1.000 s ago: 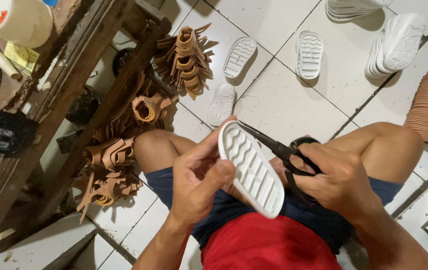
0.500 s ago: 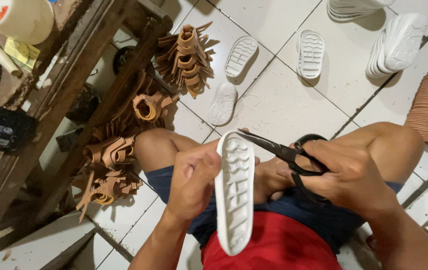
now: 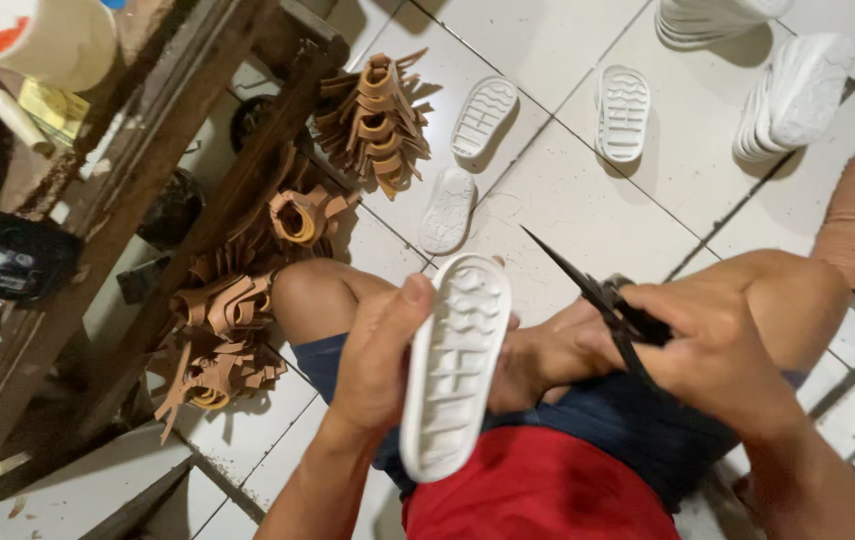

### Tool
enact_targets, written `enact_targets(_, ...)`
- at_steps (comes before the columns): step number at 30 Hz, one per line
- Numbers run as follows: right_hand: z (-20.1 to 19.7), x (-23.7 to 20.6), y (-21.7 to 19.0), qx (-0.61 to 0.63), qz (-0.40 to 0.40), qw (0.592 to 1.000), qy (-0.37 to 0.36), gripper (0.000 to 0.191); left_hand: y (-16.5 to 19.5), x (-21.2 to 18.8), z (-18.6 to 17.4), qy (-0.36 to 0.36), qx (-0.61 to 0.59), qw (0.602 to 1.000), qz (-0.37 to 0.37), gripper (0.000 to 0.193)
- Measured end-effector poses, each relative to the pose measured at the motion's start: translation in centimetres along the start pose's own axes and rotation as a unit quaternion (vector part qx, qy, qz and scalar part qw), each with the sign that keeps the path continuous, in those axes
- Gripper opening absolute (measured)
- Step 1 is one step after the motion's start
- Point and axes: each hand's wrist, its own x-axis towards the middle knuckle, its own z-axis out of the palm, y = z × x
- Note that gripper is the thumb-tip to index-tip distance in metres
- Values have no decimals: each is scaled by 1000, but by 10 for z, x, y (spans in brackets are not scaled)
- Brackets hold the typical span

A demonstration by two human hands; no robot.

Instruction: The person sits on the floor, unwraps a plastic bag of white rubber shoe soles, and uses scissors to trim excess flashing from the edges and tread grooves of the soles one at a time, placing finished soles on the floor beside them.

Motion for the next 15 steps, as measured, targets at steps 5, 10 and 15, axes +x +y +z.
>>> enact_targets(5,23,-14,13,212,134,968,-8,36,-26,7,-3,-46,-8,999,13,63)
enact_targets(10,46,-19,29,419,170,889,-69,24,-59,27,0,-180,-177,964,-81,53)
enact_targets(15,37,-20,24,412,203,887,-43,23,-58,13,8,-32,-111,993,20,60)
